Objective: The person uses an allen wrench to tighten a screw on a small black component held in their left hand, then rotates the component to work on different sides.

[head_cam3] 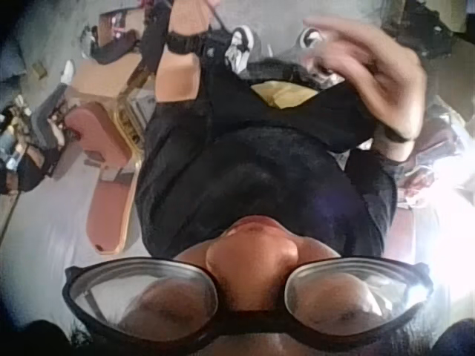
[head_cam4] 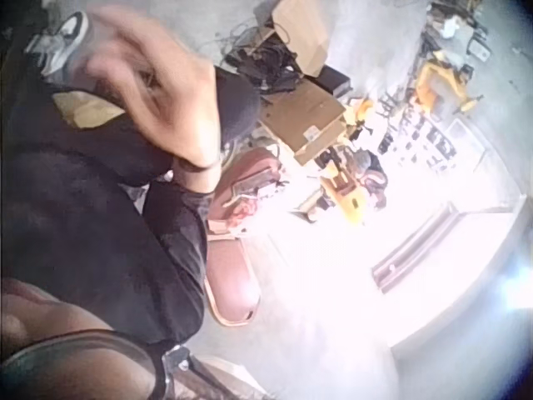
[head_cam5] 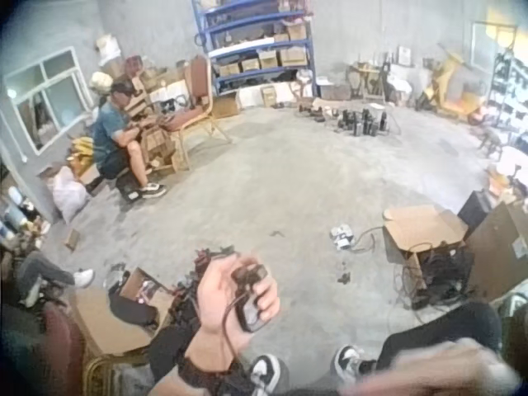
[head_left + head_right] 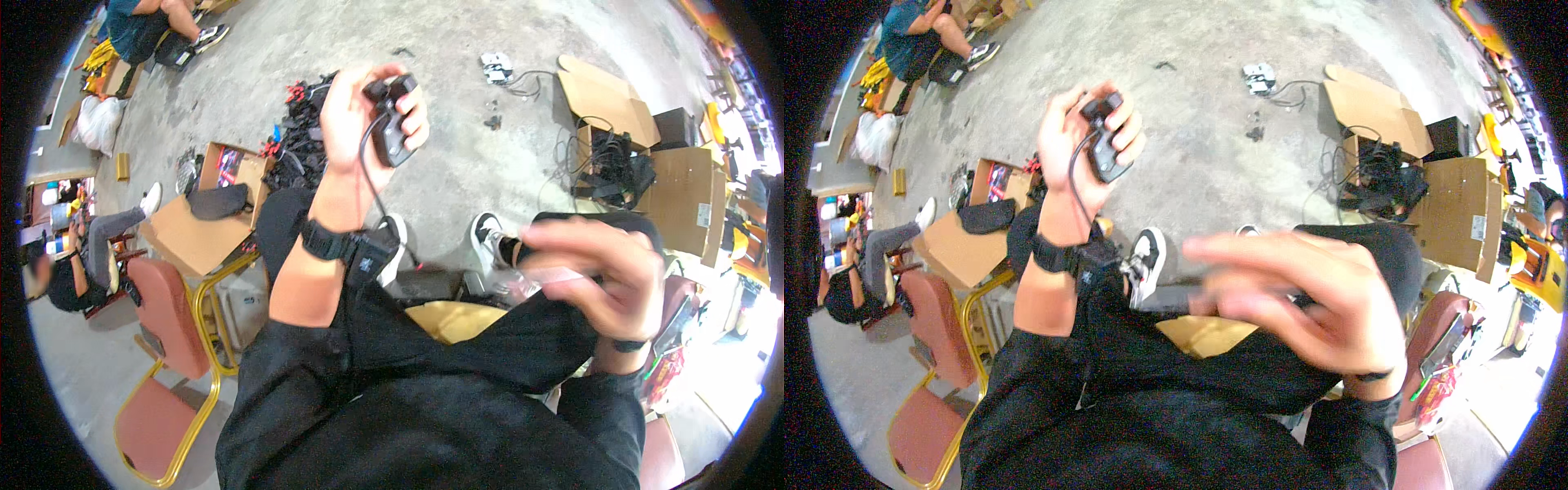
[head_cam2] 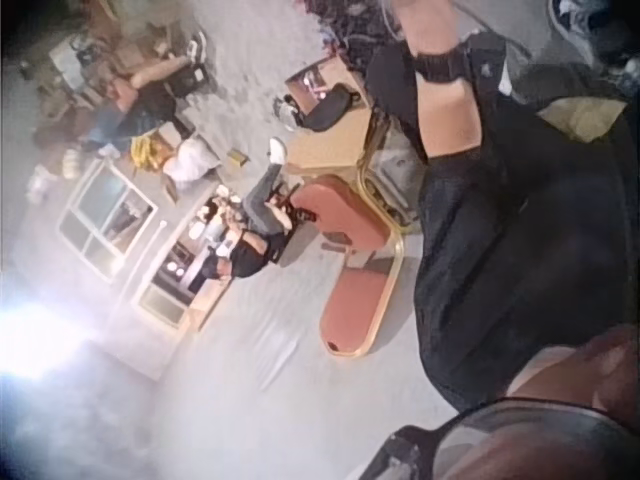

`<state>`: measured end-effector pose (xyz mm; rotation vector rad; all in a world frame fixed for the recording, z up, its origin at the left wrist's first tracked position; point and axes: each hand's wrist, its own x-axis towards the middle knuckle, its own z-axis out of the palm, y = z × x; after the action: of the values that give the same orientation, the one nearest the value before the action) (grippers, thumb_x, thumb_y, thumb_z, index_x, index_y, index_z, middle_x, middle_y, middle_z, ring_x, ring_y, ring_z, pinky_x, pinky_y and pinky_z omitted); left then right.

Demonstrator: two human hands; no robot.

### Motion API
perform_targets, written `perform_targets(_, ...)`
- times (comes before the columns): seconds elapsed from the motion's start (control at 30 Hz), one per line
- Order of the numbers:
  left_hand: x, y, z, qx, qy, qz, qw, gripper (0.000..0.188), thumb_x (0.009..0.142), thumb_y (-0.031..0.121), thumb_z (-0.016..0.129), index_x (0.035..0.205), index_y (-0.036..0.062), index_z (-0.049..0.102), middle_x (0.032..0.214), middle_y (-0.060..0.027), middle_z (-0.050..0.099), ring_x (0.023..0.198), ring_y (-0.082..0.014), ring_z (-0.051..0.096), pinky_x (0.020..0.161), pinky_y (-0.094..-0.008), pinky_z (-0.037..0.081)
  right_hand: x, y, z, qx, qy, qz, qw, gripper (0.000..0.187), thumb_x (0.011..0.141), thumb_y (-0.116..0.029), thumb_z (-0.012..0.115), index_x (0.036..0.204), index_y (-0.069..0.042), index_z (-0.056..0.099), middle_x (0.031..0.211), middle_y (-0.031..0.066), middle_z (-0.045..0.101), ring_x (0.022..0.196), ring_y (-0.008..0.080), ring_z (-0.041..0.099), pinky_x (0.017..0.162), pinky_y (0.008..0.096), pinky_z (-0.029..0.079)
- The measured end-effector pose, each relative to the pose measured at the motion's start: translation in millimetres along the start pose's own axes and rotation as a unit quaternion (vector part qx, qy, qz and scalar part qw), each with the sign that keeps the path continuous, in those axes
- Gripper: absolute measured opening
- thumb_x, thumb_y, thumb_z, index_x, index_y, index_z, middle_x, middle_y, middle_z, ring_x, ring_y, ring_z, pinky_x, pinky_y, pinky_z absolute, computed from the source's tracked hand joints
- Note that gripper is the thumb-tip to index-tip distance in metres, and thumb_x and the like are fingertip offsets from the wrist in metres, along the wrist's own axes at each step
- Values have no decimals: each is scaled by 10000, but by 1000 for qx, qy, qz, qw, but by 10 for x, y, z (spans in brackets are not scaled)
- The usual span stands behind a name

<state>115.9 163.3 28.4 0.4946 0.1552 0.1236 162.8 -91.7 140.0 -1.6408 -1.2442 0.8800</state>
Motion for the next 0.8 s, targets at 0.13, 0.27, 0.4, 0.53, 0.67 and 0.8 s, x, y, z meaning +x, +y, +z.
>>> perform_targets(0.13,-66,-109,130,-4,4,12,1000,314,931,284,420,1055,55,594,781,-72,460,695,-207,481,508,-319,429,88,286,102,-70,130,-4,989,247,851,-122,649,1094,-79,648,904,107,684,792,273,664,677,321,506)
perform_targets(0.27,26,-285,26,-51,-24,-19,998,247,943,277,444,1058,98,570,841,-115,515,754,-250,537,489,-384,488,144,460,130,-76,178,1,981,148,880,-160,638,981,-52,648,781,107,670,670,268,657,611,316,502)
perform_targets(0.4,18,-421,-13,-72,-41,-21,996,276,978,302,421,1087,106,582,864,-111,523,712,-231,540,409,-306,450,206,521,122,-28,167,61,984,146,863,-169,655,957,-59,632,769,107,656,690,259,637,621,327,490)
perform_targets(0.53,-193,-513,-206,-114,4,-9,993,293,988,313,416,1098,101,584,859,-100,520,581,-180,503,360,-273,402,424,682,30,-241,169,-125,947,150,801,-146,695,926,-85,639,717,61,597,685,251,579,646,372,458)
perform_targets(0.67,-283,-462,-146,-105,34,1,994,300,973,318,432,1074,80,583,822,-84,517,518,-146,475,344,-266,371,555,549,100,-314,118,-167,927,164,794,-140,697,936,-84,637,714,53,603,687,241,584,655,377,460)
perform_targets(0.8,-362,-397,-102,-92,66,-3,994,292,929,306,458,1042,66,579,772,-72,518,488,-143,464,335,-265,360,518,598,252,-323,124,-175,922,207,775,-79,719,972,-71,655,610,65,543,558,233,554,556,351,429)
